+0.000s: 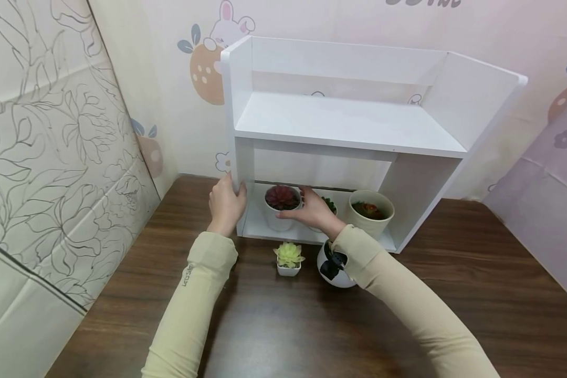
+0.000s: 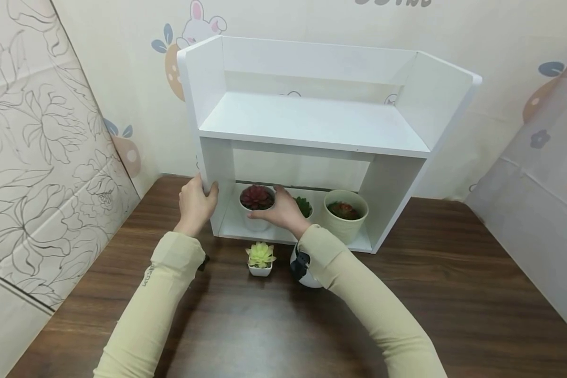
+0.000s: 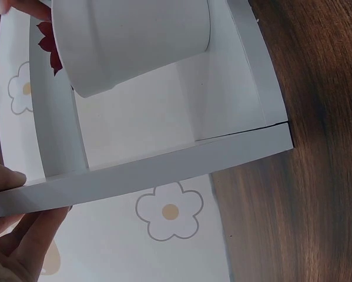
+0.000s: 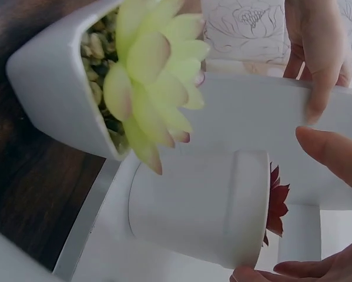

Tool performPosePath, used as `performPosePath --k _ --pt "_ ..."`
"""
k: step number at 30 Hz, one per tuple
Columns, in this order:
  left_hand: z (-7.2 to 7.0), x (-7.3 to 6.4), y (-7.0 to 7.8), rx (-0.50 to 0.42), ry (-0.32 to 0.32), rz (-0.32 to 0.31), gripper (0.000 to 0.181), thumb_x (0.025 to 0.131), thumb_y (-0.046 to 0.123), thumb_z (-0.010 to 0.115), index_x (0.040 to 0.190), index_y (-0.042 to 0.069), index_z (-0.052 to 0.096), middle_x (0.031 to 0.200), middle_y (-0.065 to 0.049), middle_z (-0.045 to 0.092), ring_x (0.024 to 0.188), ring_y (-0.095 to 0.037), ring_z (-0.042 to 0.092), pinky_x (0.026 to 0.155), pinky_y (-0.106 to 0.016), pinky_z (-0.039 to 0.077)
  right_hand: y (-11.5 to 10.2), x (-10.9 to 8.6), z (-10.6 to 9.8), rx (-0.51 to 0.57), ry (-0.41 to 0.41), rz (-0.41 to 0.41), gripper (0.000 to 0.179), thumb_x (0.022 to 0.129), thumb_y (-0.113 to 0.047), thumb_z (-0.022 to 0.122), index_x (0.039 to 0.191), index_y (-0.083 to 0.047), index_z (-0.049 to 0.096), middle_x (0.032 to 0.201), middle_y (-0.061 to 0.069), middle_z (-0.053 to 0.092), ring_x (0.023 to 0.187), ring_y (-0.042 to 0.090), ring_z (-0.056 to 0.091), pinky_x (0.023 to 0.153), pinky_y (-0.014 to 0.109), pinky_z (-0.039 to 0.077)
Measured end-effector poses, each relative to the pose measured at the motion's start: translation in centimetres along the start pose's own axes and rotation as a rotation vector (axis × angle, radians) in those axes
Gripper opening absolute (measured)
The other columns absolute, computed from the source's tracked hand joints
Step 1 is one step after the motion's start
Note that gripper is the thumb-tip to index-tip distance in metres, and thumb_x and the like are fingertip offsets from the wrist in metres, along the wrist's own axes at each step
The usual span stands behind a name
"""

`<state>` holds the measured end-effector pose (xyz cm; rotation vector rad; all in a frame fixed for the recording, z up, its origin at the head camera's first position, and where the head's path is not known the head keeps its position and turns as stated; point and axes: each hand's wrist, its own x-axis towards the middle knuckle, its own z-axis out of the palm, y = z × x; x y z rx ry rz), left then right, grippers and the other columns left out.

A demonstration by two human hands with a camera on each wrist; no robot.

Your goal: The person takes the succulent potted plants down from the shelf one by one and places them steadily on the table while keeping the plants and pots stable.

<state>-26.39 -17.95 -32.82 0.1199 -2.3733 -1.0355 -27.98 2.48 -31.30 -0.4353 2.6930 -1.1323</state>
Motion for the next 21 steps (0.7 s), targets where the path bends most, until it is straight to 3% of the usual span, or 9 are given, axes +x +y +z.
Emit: performPosePath --k 10,21 --pt "-0.1 0.0 0.0 0.01 0.004 -0.001 0.03 0.093 0.016 0.057 0.119 -0.001 0.059 0.116 -0.024 0.065 0.103 -0.041 0.065 0.082 -0.054 0.053 -0.3 1.1 0.3 -0.031 0.002 0.05 0.103 0.077 -0.041 0.077 0.15 -0.001 0.018 0.153 0.02 0.029 0.137 0.035 0.036 0.108 0.048 0.037" --pt "0.0 0.0 0.0 0.021 0.006 -0.001 0.03 0.094 0.016 0.057 0.118 -0.001 0.06 0.115 -0.024 0.065 0.102 -0.041 0.065 0.081 -0.054 0.053 -0.6 1.9 0.5 -0.079 0.0 0.038 0.102 0.076 -0.039 0.077 0.148 0.005 0.02 0.146 0.024 0.038 0.131 0.034 0.043 0.105 0.046 0.041"
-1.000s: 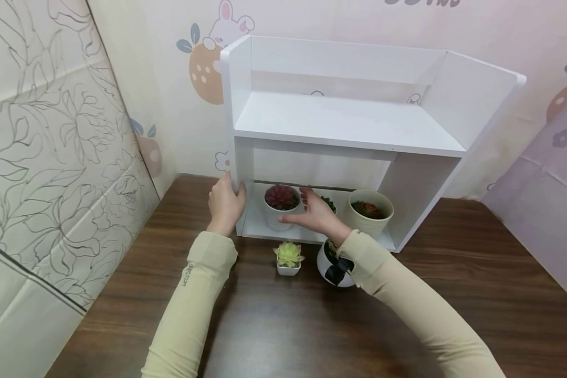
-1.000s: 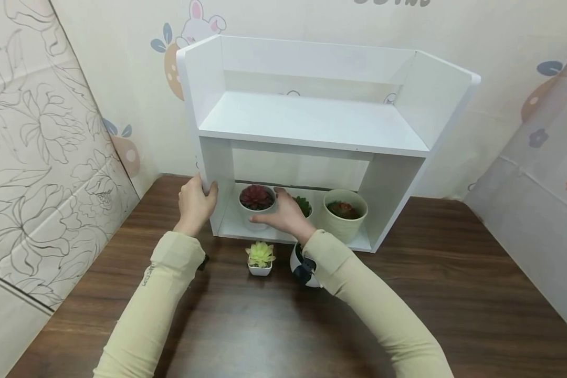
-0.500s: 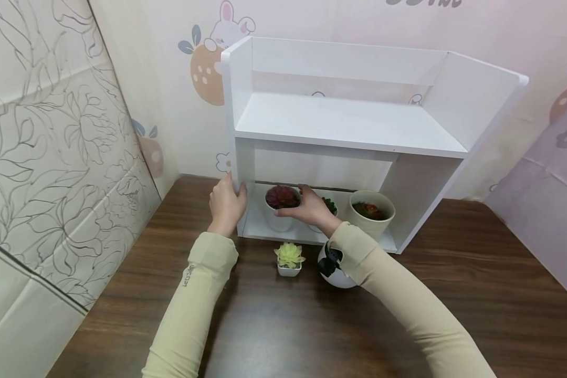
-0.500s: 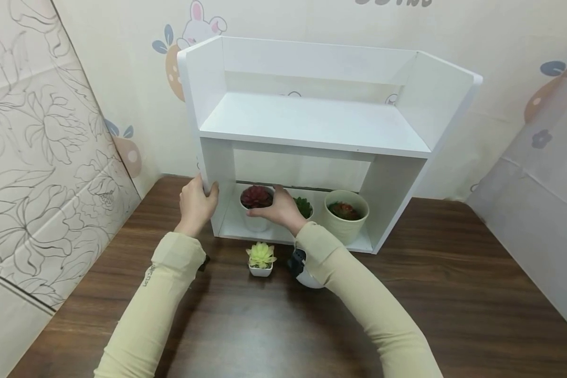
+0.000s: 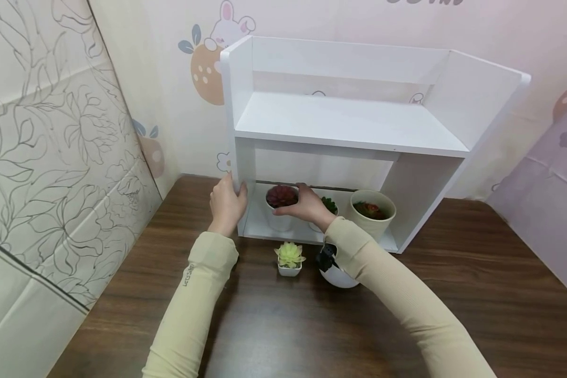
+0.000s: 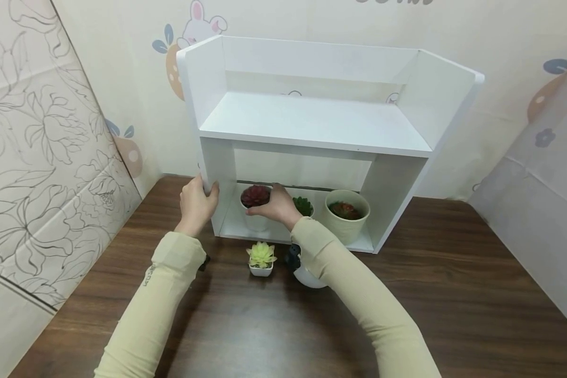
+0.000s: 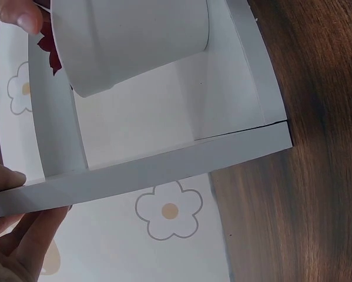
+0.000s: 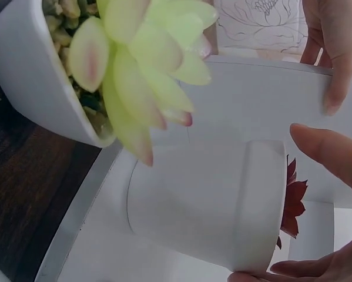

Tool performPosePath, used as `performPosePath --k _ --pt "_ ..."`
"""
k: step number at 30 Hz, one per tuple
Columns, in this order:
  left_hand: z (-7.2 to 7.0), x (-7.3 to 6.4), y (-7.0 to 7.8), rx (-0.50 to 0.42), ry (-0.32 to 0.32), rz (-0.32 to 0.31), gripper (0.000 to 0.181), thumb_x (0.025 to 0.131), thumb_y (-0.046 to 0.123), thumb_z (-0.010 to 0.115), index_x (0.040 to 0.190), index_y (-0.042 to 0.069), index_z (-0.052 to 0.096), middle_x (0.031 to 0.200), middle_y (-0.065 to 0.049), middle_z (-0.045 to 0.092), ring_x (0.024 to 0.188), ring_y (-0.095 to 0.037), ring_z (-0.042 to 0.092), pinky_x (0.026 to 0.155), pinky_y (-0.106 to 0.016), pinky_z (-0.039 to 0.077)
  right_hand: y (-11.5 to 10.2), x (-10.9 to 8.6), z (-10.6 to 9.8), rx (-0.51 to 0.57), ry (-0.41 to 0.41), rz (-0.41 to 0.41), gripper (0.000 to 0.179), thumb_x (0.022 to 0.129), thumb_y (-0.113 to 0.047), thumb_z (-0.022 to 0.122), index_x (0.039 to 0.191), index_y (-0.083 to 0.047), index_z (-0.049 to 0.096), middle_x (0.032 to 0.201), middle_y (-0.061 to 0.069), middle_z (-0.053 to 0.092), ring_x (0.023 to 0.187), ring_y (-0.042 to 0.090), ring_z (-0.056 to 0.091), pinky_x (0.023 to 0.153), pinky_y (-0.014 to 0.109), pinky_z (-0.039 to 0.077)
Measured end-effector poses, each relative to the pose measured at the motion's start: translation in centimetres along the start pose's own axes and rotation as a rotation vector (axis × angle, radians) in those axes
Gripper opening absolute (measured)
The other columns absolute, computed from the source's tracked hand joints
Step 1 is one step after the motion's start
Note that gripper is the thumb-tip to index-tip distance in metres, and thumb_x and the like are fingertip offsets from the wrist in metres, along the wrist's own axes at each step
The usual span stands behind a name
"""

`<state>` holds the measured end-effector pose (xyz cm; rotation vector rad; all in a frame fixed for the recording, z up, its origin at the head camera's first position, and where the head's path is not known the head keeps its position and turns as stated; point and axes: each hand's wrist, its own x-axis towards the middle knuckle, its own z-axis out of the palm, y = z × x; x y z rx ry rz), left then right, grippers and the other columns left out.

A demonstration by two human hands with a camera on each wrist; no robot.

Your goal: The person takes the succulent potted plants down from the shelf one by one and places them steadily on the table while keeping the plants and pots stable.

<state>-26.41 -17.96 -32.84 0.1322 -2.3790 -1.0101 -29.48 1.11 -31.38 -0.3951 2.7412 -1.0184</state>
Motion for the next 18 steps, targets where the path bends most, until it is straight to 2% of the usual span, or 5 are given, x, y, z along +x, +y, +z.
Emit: performPosePath --k 7,13,18 --pt "0.1 0.0 -0.2 -0.006 -0.001 -0.001 0.03 0.094 0.017 0.056 0.117 -0.001 0.06 0.115 -0.024 0.065 0.103 -0.041 0.065 0.082 -0.054 0.053 0.0 0.6 0.4 0.018 -0.013 0.01 0.102 0.074 -0.036 0.08 0.148 0.004 0.021 0.146 0.023 0.038 0.131 0.035 0.043 0.106 0.045 0.04" --pt "0.2 -0.1 -0.2 -0.011 0.009 0.015 0.028 0.093 0.016 0.056 0.115 -0.001 0.061 0.114 -0.024 0.066 0.102 -0.041 0.065 0.081 -0.054 0.053 0.2 1.0 0.7 0.05 -0.014 -0.028 0.097 0.074 -0.029 0.081 0.147 0.0 0.025 0.142 0.021 0.042 0.13 0.034 0.045 0.106 0.046 0.04" --pt "0.2 0.0 -0.2 -0.019 0.012 0.023 0.029 0.093 0.015 0.056 0.115 -0.001 0.061 0.115 -0.024 0.066 0.103 -0.041 0.065 0.081 -0.054 0.053 0.1 1.2 0.9 0.054 0.004 -0.039 0.1 0.072 -0.028 0.083 0.147 -0.002 0.024 0.141 0.02 0.043 0.129 0.032 0.045 0.106 0.044 0.04"
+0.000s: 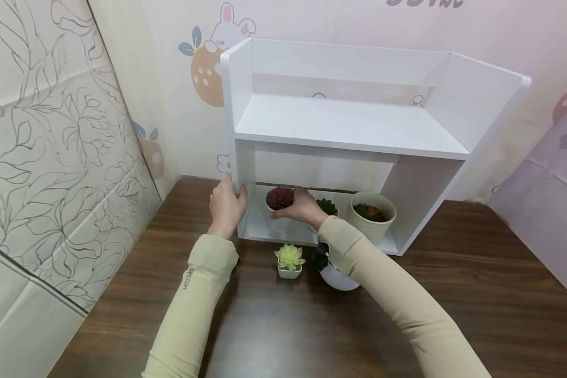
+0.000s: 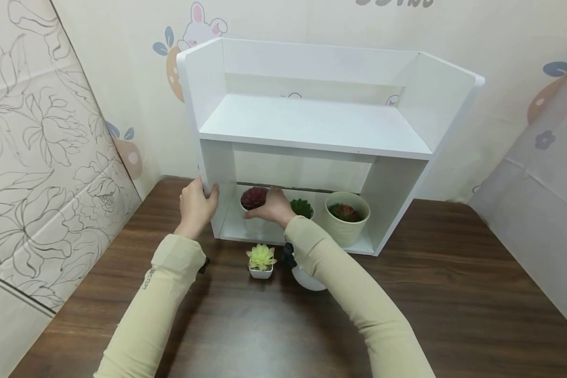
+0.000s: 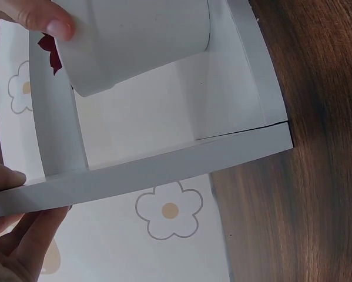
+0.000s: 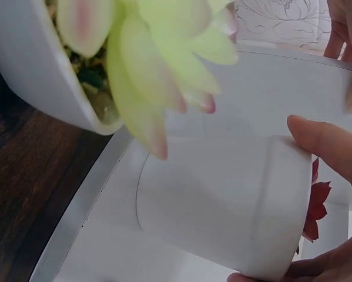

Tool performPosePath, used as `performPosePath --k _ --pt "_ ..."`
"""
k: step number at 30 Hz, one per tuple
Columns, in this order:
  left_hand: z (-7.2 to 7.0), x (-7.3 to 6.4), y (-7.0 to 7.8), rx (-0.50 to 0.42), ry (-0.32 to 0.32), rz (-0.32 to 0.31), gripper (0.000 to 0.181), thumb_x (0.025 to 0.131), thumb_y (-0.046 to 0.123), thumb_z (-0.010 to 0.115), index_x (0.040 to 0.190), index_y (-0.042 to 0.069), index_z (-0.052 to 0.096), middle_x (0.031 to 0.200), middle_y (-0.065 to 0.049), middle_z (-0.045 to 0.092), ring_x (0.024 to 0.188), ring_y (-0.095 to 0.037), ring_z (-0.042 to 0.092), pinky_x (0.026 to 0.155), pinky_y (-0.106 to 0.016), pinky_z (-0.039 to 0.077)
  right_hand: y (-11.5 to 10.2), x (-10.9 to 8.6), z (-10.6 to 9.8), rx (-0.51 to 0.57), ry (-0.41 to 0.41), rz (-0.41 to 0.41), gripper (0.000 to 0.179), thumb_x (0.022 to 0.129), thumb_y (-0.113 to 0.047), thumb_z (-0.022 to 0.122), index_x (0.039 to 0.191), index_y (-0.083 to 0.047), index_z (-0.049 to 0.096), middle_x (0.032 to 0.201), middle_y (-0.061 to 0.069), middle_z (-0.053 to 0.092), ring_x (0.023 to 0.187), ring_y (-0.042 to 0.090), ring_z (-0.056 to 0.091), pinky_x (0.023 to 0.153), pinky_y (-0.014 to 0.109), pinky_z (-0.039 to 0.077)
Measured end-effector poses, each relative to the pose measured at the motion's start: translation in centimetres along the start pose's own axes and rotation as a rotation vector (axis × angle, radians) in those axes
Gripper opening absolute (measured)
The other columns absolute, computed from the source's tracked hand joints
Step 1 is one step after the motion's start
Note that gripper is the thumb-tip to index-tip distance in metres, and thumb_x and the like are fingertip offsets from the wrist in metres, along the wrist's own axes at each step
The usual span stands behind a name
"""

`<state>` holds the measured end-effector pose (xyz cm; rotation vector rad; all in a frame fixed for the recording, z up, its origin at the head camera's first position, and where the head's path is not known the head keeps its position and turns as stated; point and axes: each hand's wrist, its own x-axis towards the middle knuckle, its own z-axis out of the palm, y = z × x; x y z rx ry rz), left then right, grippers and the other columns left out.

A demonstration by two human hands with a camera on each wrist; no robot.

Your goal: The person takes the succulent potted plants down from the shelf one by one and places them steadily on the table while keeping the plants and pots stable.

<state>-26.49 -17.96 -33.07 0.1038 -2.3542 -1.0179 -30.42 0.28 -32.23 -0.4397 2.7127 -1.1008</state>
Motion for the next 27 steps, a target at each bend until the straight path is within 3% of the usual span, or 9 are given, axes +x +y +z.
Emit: performPosePath --k 4,11,27 --pt "-0.15 0.0 0.16 0.002 0.002 -0.003 0.029 0.093 0.016 0.056 0.116 -0.001 0.06 0.115 -0.024 0.065 0.103 -0.041 0.065 0.081 -0.054 0.053 -0.16 0.12 0.07 -0.045 0.016 0.008 0.102 0.072 -0.03 0.083 0.148 0.002 0.022 0.142 0.022 0.041 0.129 0.033 0.045 0.106 0.043 0.041" --pt "-0.21 -0.03 0.15 0.004 -0.01 -0.014 0.03 0.094 0.016 0.055 0.117 -0.001 0.06 0.116 -0.024 0.065 0.102 -0.041 0.065 0.081 -0.054 0.053 -0.44 0.17 0.12 -0.149 0.022 0.056 0.094 0.071 -0.037 0.081 0.139 0.009 0.035 0.132 0.023 0.05 0.12 0.033 0.052 0.099 0.042 0.046" --pt "-0.28 -0.13 0.26 0.019 -0.003 -0.013 0.028 0.093 0.016 0.056 0.113 -0.002 0.061 0.112 -0.025 0.066 0.1 -0.042 0.065 0.08 -0.054 0.053 -0.8 -0.67 0.0 -0.176 0.049 0.031 0.086 0.07 -0.038 0.081 0.131 0.007 0.042 0.122 0.021 0.054 0.109 0.031 0.056 0.092 0.041 0.05"
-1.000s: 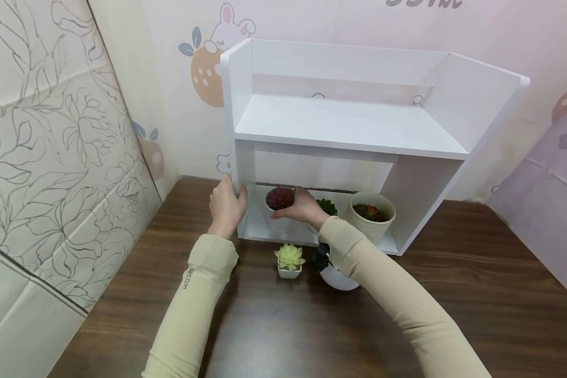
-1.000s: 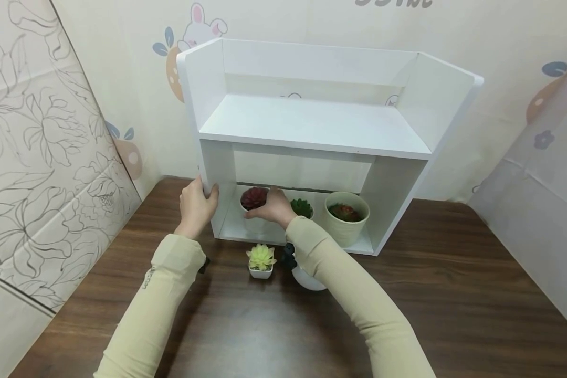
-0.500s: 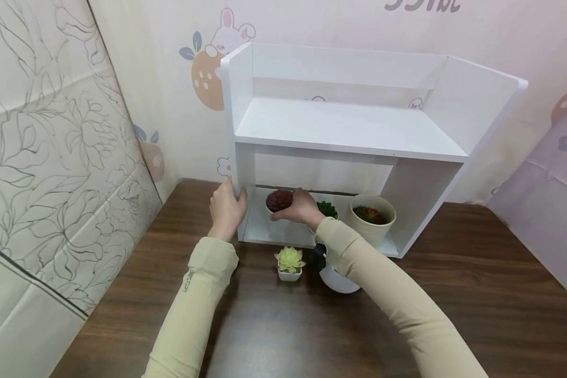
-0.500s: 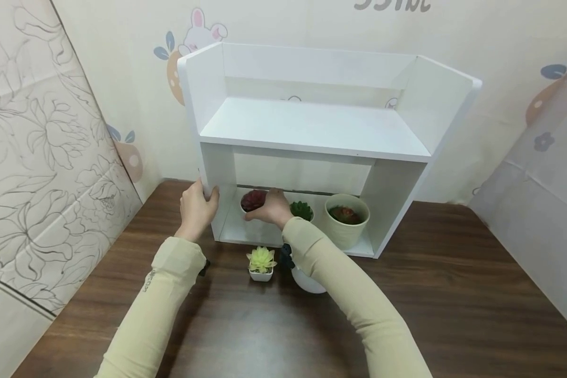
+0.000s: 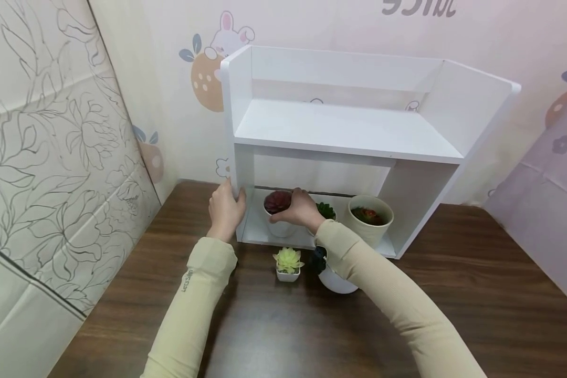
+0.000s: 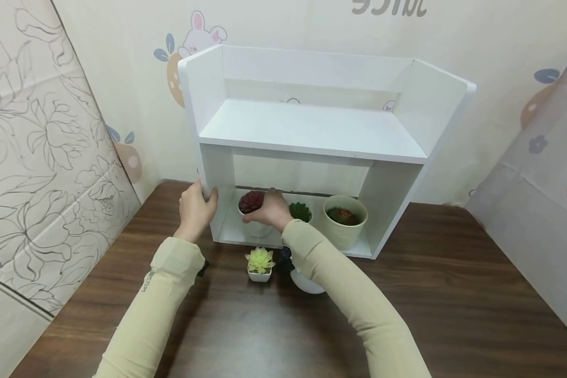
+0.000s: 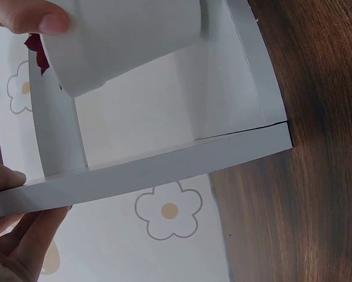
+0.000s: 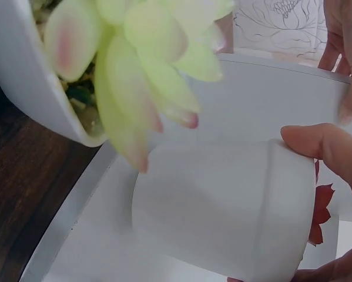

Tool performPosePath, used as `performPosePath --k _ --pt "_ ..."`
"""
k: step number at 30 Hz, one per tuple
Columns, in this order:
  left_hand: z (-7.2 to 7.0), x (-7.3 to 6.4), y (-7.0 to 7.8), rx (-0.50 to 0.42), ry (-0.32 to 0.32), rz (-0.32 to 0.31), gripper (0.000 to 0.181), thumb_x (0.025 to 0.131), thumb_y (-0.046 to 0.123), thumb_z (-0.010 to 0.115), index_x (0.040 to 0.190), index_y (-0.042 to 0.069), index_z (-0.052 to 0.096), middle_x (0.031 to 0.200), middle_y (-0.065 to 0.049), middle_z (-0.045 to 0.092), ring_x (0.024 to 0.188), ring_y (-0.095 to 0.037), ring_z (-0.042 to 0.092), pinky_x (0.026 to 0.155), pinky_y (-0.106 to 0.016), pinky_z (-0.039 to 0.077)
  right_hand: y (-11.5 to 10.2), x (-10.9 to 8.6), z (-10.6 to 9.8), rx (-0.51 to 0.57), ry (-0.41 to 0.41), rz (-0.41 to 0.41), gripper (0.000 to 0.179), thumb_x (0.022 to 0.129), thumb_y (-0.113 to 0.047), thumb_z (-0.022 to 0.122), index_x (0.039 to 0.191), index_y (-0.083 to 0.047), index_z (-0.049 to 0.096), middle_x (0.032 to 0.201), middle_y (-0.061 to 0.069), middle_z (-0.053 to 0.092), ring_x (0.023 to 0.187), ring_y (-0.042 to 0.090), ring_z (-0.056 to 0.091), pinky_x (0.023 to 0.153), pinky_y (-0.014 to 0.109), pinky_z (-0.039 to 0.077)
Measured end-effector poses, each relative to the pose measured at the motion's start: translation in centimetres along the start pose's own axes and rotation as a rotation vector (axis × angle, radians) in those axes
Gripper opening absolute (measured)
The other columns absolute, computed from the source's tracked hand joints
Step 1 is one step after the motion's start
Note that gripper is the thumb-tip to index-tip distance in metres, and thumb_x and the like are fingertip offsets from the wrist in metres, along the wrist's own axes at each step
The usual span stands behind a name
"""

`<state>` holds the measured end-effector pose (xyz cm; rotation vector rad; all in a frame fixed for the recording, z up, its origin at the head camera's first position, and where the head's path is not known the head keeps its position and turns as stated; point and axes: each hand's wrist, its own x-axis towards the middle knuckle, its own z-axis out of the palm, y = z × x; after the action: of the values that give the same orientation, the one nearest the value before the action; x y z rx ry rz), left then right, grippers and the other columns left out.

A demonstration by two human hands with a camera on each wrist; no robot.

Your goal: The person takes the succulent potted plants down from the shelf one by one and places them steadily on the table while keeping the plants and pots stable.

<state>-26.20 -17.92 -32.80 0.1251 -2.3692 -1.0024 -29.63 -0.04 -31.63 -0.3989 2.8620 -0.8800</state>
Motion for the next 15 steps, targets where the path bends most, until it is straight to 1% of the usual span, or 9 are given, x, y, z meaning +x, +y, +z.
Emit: performPosePath --k 6,9,15 --pt "-0.1 0.1 -0.1 0.016 0.009 -0.001 0.026 0.093 0.017 0.057 0.111 -0.002 0.061 0.11 -0.025 0.066 0.098 -0.042 0.066 0.078 -0.054 0.053 -0.2 -0.3 -0.6 0.031 0.012 -0.029 0.085 0.068 -0.038 0.083 0.13 0.005 0.044 0.119 0.019 0.056 0.105 0.029 0.058 0.088 0.04 0.051" --pt "-0.1 0.2 -0.1 0.021 0.011 -0.005 0.028 0.093 0.017 0.057 0.113 -0.002 0.06 0.111 -0.025 0.066 0.099 -0.043 0.065 0.079 -0.054 0.053 -0.3 -0.7 -0.9 0.046 0.012 -0.038 0.086 0.068 -0.037 0.083 0.132 0.004 0.044 0.121 0.019 0.056 0.107 0.03 0.058 0.09 0.041 0.051" --pt "0.0 0.0 -0.1 0.017 -0.008 0.0 0.03 0.093 0.017 0.056 0.114 -0.003 0.06 0.112 -0.026 0.065 0.099 -0.043 0.065 0.078 -0.055 0.053 0.0 -1.7 -1.5 0.058 0.019 -0.039 0.088 0.068 -0.039 0.083 0.135 0.002 0.044 0.125 0.017 0.056 0.11 0.029 0.058 0.093 0.043 0.049"
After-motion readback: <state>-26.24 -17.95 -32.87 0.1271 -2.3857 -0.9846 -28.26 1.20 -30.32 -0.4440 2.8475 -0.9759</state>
